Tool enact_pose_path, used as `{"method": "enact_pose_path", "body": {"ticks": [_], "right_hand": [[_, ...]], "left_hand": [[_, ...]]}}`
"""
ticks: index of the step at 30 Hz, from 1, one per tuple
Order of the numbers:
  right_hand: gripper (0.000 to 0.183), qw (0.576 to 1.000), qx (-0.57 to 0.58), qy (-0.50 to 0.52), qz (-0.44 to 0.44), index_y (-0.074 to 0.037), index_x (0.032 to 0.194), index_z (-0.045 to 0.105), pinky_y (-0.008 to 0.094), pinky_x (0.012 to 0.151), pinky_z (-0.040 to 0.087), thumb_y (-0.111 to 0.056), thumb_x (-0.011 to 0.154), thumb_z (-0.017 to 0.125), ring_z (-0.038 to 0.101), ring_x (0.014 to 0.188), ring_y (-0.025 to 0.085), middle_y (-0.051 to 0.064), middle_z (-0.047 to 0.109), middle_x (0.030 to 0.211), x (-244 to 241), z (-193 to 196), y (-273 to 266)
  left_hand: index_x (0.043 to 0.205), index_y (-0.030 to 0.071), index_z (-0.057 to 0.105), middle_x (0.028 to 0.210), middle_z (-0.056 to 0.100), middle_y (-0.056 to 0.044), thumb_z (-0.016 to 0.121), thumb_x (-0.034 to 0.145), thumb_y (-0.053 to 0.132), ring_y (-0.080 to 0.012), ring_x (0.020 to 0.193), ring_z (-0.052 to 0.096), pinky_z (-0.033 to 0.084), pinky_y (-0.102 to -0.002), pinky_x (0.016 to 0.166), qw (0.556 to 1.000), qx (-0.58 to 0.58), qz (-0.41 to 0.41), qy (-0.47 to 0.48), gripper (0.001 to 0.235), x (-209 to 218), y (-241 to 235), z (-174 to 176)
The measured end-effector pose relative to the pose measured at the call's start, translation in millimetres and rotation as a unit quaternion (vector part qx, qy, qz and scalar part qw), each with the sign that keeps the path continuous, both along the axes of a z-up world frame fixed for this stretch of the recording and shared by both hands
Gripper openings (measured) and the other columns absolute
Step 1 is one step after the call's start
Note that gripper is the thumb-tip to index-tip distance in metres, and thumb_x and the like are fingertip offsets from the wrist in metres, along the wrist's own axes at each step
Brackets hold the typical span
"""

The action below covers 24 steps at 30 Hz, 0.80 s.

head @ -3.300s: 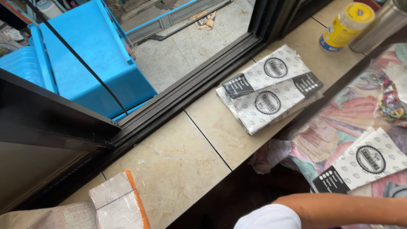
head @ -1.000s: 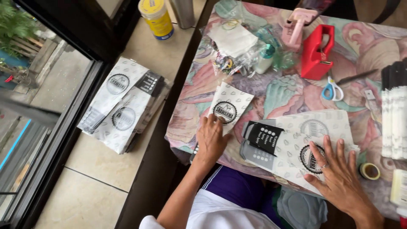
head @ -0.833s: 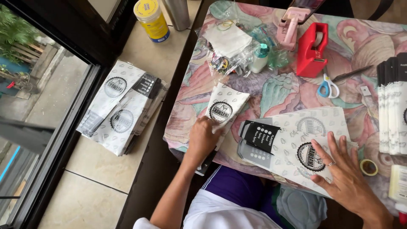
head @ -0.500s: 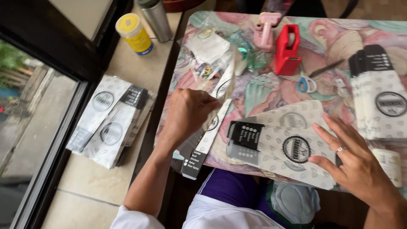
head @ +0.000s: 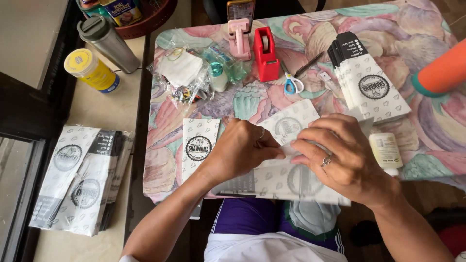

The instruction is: The person folds paper shawarma wrappers by hand on a table. They handle the wrappers one at a time, turning them over and folding them into a specific shape before stacking them.

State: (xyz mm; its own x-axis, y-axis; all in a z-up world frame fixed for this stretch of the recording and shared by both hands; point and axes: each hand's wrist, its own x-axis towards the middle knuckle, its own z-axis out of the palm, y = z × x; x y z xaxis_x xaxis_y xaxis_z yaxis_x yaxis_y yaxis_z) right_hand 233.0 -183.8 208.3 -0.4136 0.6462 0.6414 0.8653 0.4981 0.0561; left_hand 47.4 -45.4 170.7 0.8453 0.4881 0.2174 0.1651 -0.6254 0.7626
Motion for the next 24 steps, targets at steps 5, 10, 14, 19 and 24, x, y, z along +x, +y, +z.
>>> {"method": "enact_pose_path", "body": {"ticks": [5,10,14,19,24], "right_hand": [[0.048,0.997,-0.058,-0.018,-0.046,-0.003,0.102,0.069,0.045,0.094,0.050,-0.028,0.071,0.095,0.059,0.107,0.030,0.011,0.065,0.110,13.8,-28.3,-7.0],[0.043,0.994,-0.091,0.020,-0.051,-0.005,0.089,0.065,0.045,0.096,0.049,-0.023,0.067,0.097,0.059,0.109,0.029,0.013,0.061,0.115,20.5,-52.0,-4.7],[0.025,0.999,-0.007,0.024,-0.049,0.000,0.081,0.067,0.051,0.092,0.051,-0.010,0.081,0.091,0.063,0.109,0.034,0.012,0.069,0.115,14.1,-50.2,-8.9],[0.022,0.998,0.023,0.043,-0.048,0.000,0.096,0.072,0.051,0.093,0.050,-0.009,0.086,0.090,0.064,0.109,0.035,0.013,0.073,0.116,15.7,-49.0,-18.2],[0.007,0.997,0.014,-0.028,-0.068,-0.007,0.089,0.078,0.054,0.096,0.048,-0.004,0.085,0.082,0.058,0.113,0.033,0.008,0.074,0.118,11.7,-56.5,-38.3]], "left_hand": [[0.077,0.016,0.083,0.069,0.080,0.001,0.092,0.071,0.026,0.0020,0.063,0.063,0.047,-0.024,0.055,0.994,-0.098,-0.004,0.055,0.014,19.3,2.4,-22.5],[0.076,0.012,0.082,0.068,0.079,0.004,0.094,0.068,0.032,0.0050,0.066,0.050,0.044,-0.022,0.055,0.987,-0.138,-0.028,0.075,0.024,35.0,11.5,-50.2],[0.070,0.007,0.077,0.060,0.056,0.007,0.090,0.075,0.028,-0.0014,0.061,0.036,0.028,-0.023,0.050,0.965,-0.242,-0.085,0.060,0.025,41.4,22.6,-51.7],[0.058,0.010,0.060,0.058,0.033,0.008,0.087,0.080,0.032,-0.0059,0.060,0.024,0.017,-0.026,0.050,0.951,-0.280,-0.118,0.065,0.041,49.6,29.2,-55.9],[0.071,0.012,0.080,0.052,0.050,0.010,0.092,0.078,0.021,0.0004,0.060,0.034,0.029,-0.024,0.050,0.986,-0.154,-0.050,0.042,0.016,61.8,38.4,-83.1]]}}
